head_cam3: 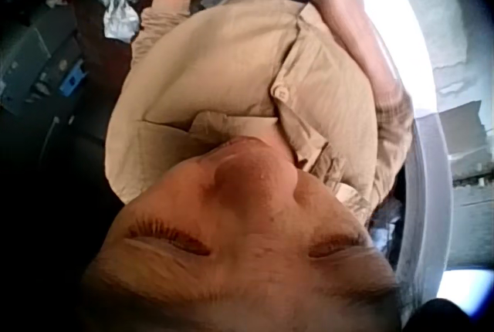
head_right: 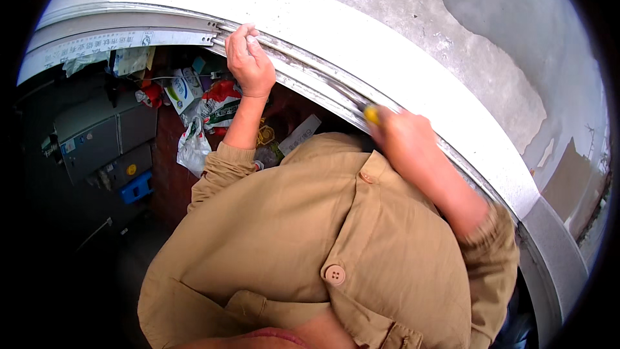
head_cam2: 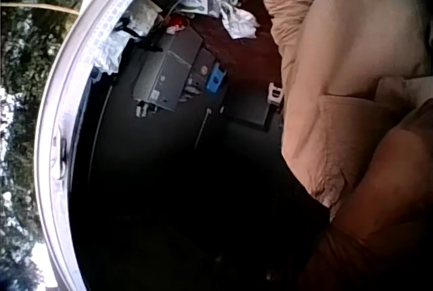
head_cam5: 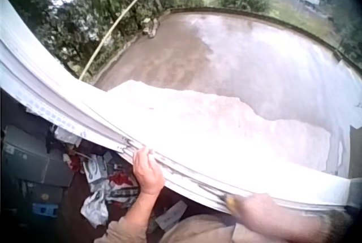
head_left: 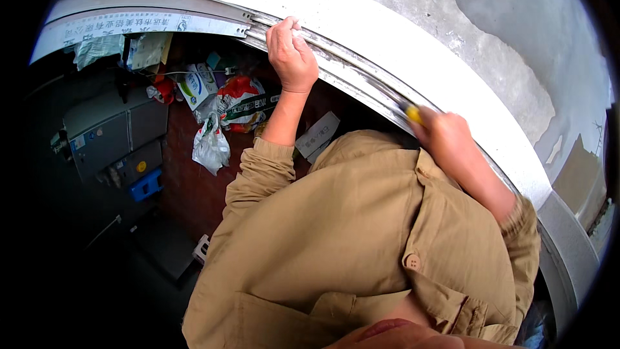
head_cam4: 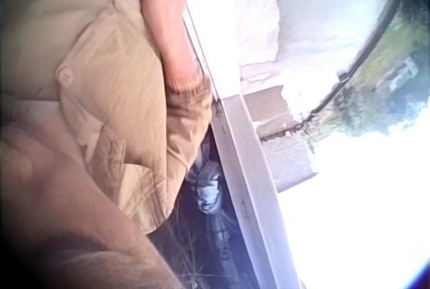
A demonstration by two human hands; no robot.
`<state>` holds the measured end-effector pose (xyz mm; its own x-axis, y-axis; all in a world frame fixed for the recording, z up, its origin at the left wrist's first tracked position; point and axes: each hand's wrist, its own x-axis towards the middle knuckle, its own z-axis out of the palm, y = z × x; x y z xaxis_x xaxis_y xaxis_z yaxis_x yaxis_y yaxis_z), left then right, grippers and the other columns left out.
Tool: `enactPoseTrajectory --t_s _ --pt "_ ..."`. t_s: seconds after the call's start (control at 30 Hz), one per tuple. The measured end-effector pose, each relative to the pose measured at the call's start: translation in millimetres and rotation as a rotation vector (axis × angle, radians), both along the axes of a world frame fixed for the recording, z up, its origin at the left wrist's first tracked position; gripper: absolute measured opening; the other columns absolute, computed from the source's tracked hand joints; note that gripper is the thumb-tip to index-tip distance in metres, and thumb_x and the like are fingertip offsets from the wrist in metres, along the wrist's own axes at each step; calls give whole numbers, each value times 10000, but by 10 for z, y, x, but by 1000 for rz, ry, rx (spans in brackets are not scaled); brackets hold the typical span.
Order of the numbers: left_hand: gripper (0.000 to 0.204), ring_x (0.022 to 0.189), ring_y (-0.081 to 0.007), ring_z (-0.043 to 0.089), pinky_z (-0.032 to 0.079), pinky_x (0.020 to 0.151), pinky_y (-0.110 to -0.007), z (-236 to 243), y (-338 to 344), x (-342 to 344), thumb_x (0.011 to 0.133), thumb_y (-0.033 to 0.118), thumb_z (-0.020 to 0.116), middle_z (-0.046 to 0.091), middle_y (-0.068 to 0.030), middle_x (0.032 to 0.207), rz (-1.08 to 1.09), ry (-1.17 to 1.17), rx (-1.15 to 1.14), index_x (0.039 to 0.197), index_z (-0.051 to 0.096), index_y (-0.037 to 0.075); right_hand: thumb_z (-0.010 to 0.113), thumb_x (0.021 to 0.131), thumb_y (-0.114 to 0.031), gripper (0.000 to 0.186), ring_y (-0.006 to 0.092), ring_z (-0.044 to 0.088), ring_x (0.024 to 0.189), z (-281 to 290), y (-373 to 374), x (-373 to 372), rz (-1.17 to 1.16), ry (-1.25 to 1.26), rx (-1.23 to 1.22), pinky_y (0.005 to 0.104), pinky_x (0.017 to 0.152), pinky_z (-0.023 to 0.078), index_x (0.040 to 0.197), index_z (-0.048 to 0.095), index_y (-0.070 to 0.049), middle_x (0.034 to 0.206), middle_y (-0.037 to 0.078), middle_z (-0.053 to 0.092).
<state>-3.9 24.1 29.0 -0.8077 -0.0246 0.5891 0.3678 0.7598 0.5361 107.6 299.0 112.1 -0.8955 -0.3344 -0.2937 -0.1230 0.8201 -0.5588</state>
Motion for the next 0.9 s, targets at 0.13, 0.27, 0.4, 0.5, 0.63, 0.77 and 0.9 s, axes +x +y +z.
enactPoseTrajectory --t_s 0.13,0.27,0.4,0.5,0.63,0.77,0.9 --pt "304 926 -346 549 449 864 -433 -28 -36 -20 810 -16 479 597 -145 924 -5 4 -21 1094 588 -11 657 891 -207 213 414 606 614 -217 -370 -368 122 205 -81 491 565 488 828 599 -12 637 225 595" --pt "300 913 -346 553 457 846 -435 -30 -61 10 810 -15 477 598 -141 905 35 20 1 1086 593 -7 649 890 -209 203 389 629 621 69 226 74 24 13 60 483 568 510 830 604 -20 638 198 618" --pt "287 906 -344 559 458 833 -435 -18 -42 20 811 -3 479 603 -145 914 24 28 -14 1072 598 -2 649 894 -216 196 386 630 615 97 230 226 -18 -12 28 478 563 512 857 603 -30 639 192 620" --pt "268 898 -348 558 456 829 -436 -40 10 -5 818 9 470 600 -143 902 -7 3 -6 1052 599 -4 629 910 -220 206 387 629 605 -164 -173 -100 45 107 -3 476 563 512 851 597 -25 637 189 621" --pt "266 882 -350 556 455 825 -437 -19 -54 -11 824 5 460 599 -143 890 9 14 -27 1051 600 -3 623 912 -217 218 384 630 606 -41 70 -39 51 35 23 485 568 510 827 592 -19 626 192 614" --pt "265 878 -343 560 457 818 -431 -30 -73 16 823 -4 467 604 -142 886 35 34 -25 1049 606 1 631 903 -214 202 387 632 615 67 331 262 -41 14 76 490 574 510 826 605 -29 634 201 621" --pt "223 851 -308 590 471 780 -407 -40 -21 -25 887 26 464 643 -127 873 28 35 -32 1037 630 12 655 880 -193 180 390 630 613 -173 -53 -49 14 107 -47 488 571 511 817 612 -30 628 201 620"
